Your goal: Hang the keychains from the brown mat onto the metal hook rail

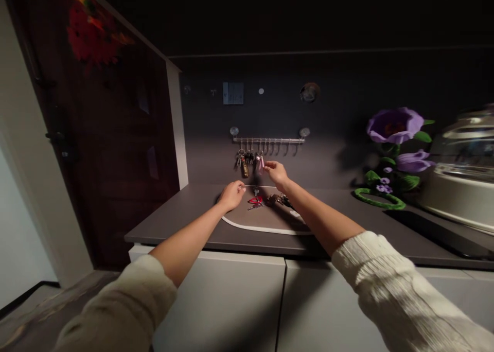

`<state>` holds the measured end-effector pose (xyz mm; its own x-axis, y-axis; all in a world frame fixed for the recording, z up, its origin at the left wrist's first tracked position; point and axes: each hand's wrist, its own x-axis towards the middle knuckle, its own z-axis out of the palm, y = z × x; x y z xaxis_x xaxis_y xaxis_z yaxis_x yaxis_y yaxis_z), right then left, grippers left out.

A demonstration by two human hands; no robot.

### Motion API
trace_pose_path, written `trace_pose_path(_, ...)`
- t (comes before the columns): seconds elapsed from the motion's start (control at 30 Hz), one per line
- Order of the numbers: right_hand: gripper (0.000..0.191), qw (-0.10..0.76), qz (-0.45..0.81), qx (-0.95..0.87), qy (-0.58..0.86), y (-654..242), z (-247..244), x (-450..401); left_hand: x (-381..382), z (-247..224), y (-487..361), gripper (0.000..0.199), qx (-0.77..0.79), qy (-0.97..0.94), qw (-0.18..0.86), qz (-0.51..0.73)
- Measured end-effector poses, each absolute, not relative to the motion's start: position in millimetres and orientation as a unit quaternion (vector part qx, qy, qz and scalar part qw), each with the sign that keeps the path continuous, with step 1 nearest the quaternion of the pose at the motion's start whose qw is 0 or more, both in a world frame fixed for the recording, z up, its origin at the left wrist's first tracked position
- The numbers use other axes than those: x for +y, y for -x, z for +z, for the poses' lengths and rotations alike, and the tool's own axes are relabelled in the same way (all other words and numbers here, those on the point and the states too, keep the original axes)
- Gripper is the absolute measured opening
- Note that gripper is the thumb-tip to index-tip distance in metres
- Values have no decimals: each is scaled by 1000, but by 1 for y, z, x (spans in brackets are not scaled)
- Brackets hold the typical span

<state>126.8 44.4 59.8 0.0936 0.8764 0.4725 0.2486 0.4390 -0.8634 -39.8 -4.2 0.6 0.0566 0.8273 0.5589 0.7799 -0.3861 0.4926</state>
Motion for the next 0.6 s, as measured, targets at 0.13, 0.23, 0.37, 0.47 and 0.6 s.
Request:
trace_pose_path(0.13, 18, 535, 209, -663, 479, -137, 51, 30, 2, 17, 35, 21, 549, -747, 51, 371)
trace_pose_path(0.23, 22, 485, 130, -702, 505, -145, 42, 19, 7, 29, 26, 20, 566, -737, 49, 366)
trace_pose_path(0.37, 29, 404, 29, -758, 511, -158, 29, 12, 17, 29, 12, 20, 599, -712, 53, 363)
trace_pose_path(0.47, 28, 351, -12, -782, 515, -167, 22, 15, 28, 21, 5, 18, 624, -691, 52, 361)
trace_pose_path(0.6, 24, 308, -29, -790, 530, -174, 20, 20, 40, 11, 1, 19, 633, -687, 59, 351)
